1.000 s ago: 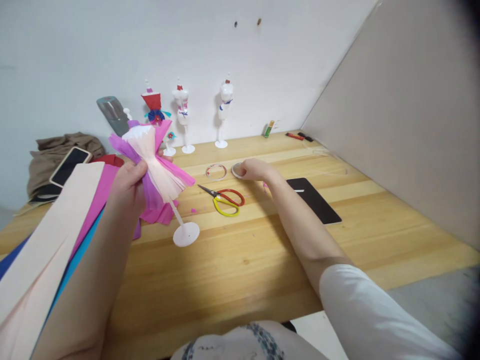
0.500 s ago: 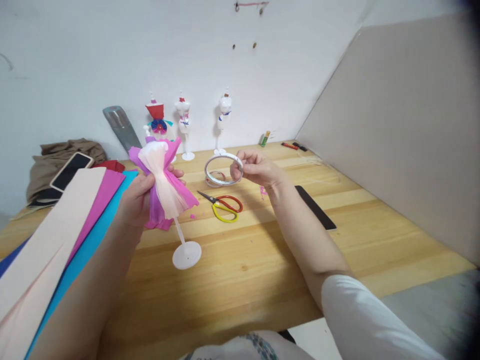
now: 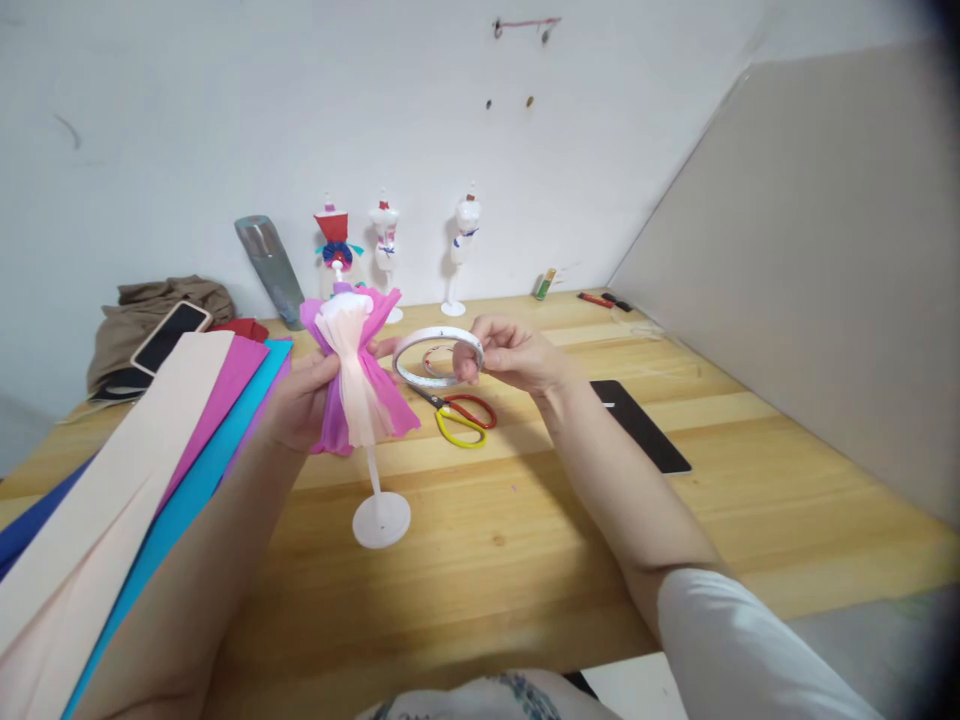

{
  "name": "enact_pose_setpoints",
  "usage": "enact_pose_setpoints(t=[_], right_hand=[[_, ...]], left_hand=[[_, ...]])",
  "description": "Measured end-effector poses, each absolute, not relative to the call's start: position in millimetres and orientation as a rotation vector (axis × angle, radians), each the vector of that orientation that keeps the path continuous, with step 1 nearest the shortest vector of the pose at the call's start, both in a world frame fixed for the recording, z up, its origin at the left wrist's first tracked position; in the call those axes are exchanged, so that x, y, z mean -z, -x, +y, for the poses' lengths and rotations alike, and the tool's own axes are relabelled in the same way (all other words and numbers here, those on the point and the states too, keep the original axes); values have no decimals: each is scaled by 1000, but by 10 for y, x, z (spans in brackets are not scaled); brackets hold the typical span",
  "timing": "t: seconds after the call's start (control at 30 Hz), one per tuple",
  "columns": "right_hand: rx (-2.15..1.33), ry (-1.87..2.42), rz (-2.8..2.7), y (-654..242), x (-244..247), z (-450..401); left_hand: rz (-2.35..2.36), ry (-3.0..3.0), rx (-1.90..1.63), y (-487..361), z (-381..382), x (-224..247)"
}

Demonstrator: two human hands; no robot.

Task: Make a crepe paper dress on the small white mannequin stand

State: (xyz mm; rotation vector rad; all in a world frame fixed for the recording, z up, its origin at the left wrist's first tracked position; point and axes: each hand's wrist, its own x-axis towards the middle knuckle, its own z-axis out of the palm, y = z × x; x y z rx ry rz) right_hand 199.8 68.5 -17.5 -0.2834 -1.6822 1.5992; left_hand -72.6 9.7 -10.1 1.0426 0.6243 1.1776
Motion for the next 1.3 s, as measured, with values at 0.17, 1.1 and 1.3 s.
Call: enact_pose_setpoints(t=[0.17,1.1,1.3], right_hand=[[-1514,435,-1568,-1922,177,682],[-751,760,-1793,-1768,-157,222],[-805,689,-1724,-1889,-183,261]], left_hand=[[643,-1011,-1188,749,72,95],[609,-1112,-1169,805,113,231],[561,-1112,-1106,821,100,191]])
